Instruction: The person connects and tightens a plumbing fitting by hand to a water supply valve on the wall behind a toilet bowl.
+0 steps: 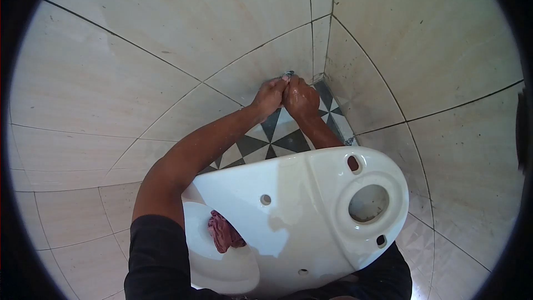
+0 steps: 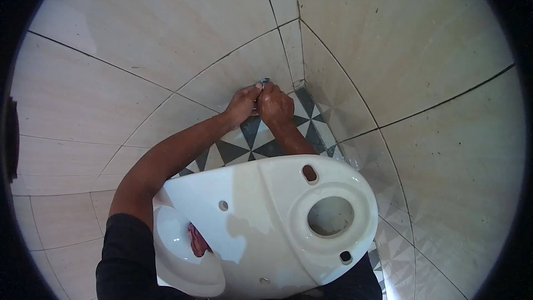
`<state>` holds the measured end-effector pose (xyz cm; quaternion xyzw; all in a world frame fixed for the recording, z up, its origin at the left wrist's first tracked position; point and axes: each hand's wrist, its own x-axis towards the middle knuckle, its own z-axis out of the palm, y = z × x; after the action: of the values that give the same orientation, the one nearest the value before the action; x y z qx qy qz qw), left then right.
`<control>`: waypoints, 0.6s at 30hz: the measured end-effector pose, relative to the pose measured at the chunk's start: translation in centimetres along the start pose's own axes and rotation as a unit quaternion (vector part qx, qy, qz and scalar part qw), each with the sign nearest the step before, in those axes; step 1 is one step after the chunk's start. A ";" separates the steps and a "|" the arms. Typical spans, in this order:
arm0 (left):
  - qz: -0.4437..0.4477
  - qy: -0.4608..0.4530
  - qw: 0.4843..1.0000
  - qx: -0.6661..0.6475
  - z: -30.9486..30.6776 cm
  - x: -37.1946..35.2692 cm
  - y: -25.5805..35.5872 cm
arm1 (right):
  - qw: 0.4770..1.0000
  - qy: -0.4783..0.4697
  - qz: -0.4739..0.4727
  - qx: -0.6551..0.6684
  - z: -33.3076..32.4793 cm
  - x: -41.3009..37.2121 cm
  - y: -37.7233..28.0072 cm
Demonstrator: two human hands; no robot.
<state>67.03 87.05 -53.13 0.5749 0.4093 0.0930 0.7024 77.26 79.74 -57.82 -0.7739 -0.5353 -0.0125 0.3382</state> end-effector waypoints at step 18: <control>0.206 0.097 0.919 0.321 -1.7 1.5 -3.3 | 0.954 -0.010 0.194 0.229 2.0 0.5 0.6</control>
<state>65.70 88.17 -56.78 0.8293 0.3555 0.1547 0.4023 77.27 81.08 -59.43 -0.7649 -0.3669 0.1837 0.4966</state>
